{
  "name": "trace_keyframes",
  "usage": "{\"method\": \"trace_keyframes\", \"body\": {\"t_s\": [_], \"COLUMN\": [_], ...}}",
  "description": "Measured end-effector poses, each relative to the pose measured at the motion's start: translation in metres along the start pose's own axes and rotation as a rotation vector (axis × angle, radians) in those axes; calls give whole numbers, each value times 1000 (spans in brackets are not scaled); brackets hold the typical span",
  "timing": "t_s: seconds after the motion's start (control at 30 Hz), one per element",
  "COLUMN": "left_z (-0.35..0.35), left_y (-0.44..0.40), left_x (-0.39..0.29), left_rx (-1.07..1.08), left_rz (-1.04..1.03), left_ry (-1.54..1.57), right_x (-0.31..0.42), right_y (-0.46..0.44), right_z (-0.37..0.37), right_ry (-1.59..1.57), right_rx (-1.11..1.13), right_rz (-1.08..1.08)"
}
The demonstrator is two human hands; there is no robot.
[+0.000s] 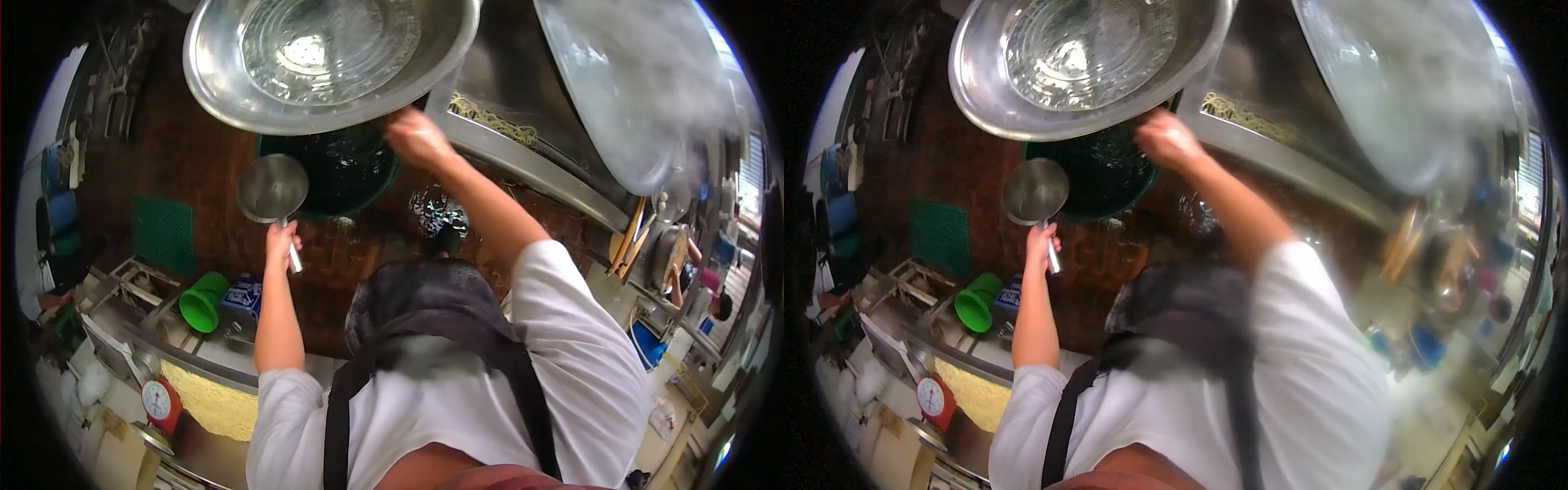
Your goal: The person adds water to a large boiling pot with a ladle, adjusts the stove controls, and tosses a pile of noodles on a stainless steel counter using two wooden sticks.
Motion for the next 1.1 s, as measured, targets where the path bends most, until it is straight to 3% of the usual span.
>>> {"method": "trace_keyframes", "body": {"t_s": [0.03,0.07,0.17,0.27,0.33,0.37,0.4,0.43,0.5,0.57,0.67,0.77,0.87,0.97,1.07,1.1], "left_z": [-13,-25,-59,-60,-90,-94,-101,-107,-120,-176,-203,-205,-173,-151,-132,-126], "left_y": [-12,-33,-80,-185,-169,-184,-210,-202,-232,-188,-294,-256,-195,-158,-76,-60], "left_x": [5,10,18,70,50,55,74,64,89,63,182,163,108,86,61,61], "left_rx": [-18,-18,-164,-350,-368,-411,-376,-427,-316,-115,377,608,490,372,331,339], "left_rz": [-6,-70,-115,-286,-140,-147,-369,-260,-177,-283,-855,-588,-277,-355,-130,-170], "left_ry": [-66,-153,-639,-1127,-1144,-1182,-1336,-1342,-1408,-1390,-1585,-1508,-1182,-1064,-812,-764], "right_x": [-29,-33,-89,-89,-91,-95,-96,-94,-94,-97,-97,-97,-95,-95,-96,-95], "right_y": [22,44,86,81,89,86,85,82,80,80,80,81,83,85,89,90], "right_z": [19,54,45,47,47,42,42,42,42,42,45,48,51,53,52,53], "right_ry": [-31,52,312,254,237,236,259,272,252,233,196,190,181,162,164,152], "right_rx": [-390,-592,-383,-362,-338,-350,-310,-273,-260,-266,-290,-319,-340,-358,-398,-417], "right_rz": [-87,-96,-159,-108,-131,-117,-144,-163,-166,-175,-173,-162,-145,-149,-139,-138]}}
Point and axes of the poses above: each hand's wrist, its own y-axis away from the middle knuckle, its own z-axis out of the back of the hand, x = y × z, the point moved 9 cm from there along -y, towards the middle knuckle, and after that the axes turned 13 degrees about -x, right-handed, at the moved point
